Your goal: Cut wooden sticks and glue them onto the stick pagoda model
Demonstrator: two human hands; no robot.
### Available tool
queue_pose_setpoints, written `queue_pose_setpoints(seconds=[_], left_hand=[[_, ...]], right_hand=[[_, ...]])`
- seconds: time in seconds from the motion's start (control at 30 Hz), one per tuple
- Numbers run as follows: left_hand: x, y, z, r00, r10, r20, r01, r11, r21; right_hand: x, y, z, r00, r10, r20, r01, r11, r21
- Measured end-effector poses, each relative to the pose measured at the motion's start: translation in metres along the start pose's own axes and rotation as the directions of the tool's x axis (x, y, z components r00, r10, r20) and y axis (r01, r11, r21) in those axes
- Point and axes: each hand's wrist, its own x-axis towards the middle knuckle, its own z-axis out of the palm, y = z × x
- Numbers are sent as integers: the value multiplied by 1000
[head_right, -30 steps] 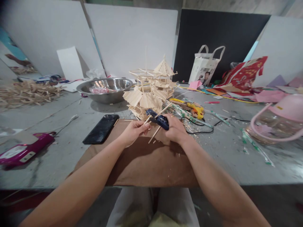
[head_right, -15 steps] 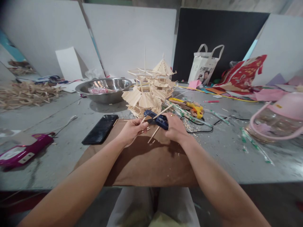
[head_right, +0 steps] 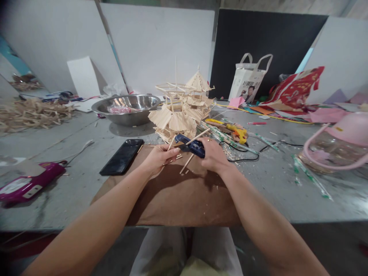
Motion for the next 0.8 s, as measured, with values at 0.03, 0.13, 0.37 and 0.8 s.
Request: queue_pose_setpoints(seconds=[0.03,0.13,0.37,0.8], left_hand=[[0,0,0,1000,3,-3,-3,1000,0],[0,-2,-1,1000,14,-4,-14,1000,-2],[0,-2,0,1000,19,-15,-20,1000,-23],[-2,2,2,998,41,-46,-41,999,2]], right_hand=[[0,0,0,1000,2,4,-2,1000,-1],[0,0,0,1000,0,9,0,1000,4],[0,1,0,1000,8,19,-9,1000,10],[0,5,1,997,66,43,-65,998,-21]])
